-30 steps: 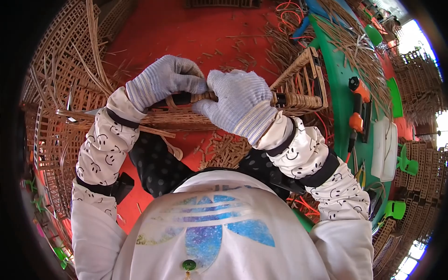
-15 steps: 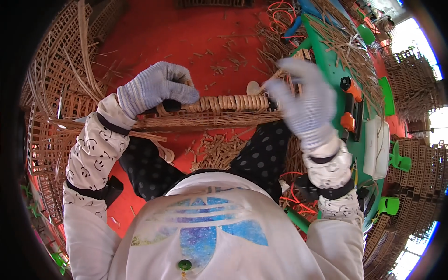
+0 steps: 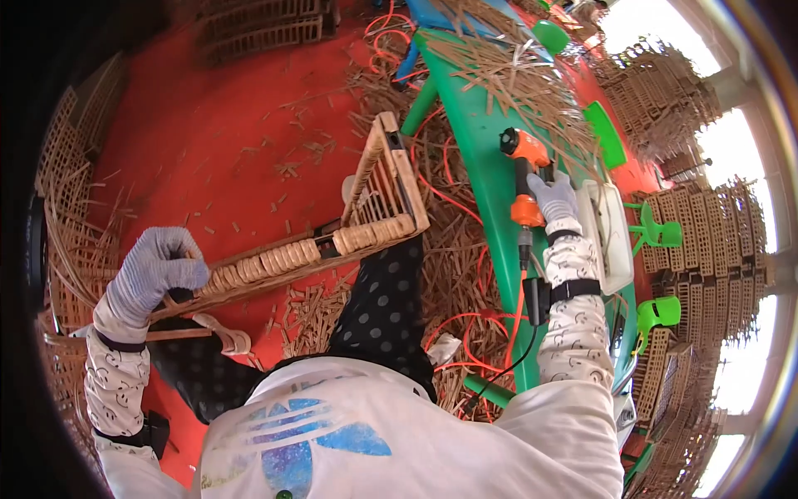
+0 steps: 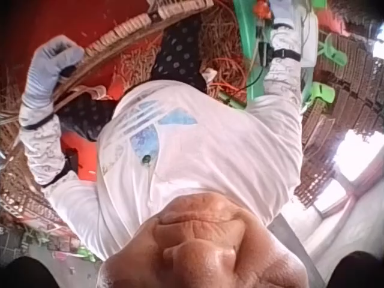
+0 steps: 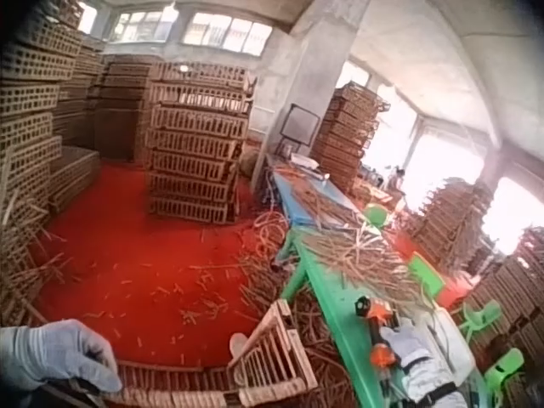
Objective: Weaving bamboo or wood strips onto a structural frame to create furniture or baskets.
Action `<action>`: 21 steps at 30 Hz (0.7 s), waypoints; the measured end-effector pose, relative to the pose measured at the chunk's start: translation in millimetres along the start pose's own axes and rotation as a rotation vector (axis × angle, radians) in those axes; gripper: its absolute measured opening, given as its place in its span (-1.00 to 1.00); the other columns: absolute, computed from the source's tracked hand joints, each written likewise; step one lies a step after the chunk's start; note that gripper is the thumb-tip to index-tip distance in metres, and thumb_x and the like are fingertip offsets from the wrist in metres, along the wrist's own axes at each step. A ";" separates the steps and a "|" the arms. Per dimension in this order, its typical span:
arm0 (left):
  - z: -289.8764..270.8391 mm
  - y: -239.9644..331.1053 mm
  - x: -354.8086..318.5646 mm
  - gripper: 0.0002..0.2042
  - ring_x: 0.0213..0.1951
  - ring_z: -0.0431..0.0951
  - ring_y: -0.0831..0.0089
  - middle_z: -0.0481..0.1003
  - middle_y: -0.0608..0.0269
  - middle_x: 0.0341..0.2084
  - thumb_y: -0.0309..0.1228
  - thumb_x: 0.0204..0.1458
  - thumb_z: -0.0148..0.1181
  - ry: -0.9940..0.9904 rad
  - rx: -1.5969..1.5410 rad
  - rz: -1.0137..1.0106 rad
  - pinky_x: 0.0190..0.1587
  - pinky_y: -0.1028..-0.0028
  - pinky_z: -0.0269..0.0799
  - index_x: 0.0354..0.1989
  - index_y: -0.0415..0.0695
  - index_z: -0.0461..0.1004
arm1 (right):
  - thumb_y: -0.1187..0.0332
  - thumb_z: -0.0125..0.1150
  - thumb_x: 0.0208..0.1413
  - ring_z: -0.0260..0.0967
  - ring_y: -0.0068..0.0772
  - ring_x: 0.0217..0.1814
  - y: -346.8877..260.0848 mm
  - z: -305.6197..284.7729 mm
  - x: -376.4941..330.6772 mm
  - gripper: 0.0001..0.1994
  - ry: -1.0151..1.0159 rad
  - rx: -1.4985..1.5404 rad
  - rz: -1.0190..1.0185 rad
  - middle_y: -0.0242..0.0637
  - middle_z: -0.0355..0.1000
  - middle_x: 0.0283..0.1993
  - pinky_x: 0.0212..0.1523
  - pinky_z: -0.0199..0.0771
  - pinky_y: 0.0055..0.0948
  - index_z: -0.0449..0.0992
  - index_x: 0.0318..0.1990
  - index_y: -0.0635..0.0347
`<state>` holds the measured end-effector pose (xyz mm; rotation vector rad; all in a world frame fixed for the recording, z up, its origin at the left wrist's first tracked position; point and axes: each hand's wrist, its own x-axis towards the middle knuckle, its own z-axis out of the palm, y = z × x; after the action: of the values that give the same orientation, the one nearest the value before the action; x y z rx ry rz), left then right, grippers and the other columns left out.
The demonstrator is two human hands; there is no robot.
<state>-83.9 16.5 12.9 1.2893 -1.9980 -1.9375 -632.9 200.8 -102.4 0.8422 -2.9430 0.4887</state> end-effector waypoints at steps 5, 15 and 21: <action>-3.1 2.9 11.7 -0.83 -0.60 0.32 0.69 0.38 0.40 -0.71 -0.41 -0.21 0.26 -0.056 0.069 0.045 -0.55 0.61 0.22 -0.62 -0.22 0.41 | 0.16 0.38 -0.26 0.42 -0.34 -0.16 12.6 24.2 52.4 -0.38 -0.306 0.284 -0.144 -0.14 0.46 -0.17 -0.12 0.38 -0.38 0.39 -0.06 0.42; -11.4 0.2 1.7 -0.80 -0.67 0.37 0.66 0.42 0.39 -0.72 -0.31 -0.16 0.30 0.022 0.128 0.051 -0.67 0.65 0.26 -0.53 -0.18 0.49 | 0.42 0.23 -0.27 0.32 -0.34 -0.67 -21.5 -3.0 53.2 -0.81 -0.532 0.404 0.202 -0.24 0.36 -0.62 -0.63 0.39 -0.35 0.41 -0.43 0.24; -10.1 -13.1 10.4 -0.75 -0.64 0.39 0.64 0.42 0.36 -0.71 -0.24 -0.16 0.31 -0.006 0.223 0.151 -0.57 0.58 0.33 -0.55 -0.20 0.49 | 0.31 0.21 -0.10 0.22 -0.52 -0.68 -131.4 -138.2 -98.1 -0.78 -0.548 0.772 -0.174 -0.40 0.28 -0.63 -0.63 0.29 -0.54 0.37 -0.37 0.23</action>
<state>-78.2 4.2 -1.3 1.1351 -2.2947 -1.6944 -487.2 188.2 54.3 1.4779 -3.0636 1.6759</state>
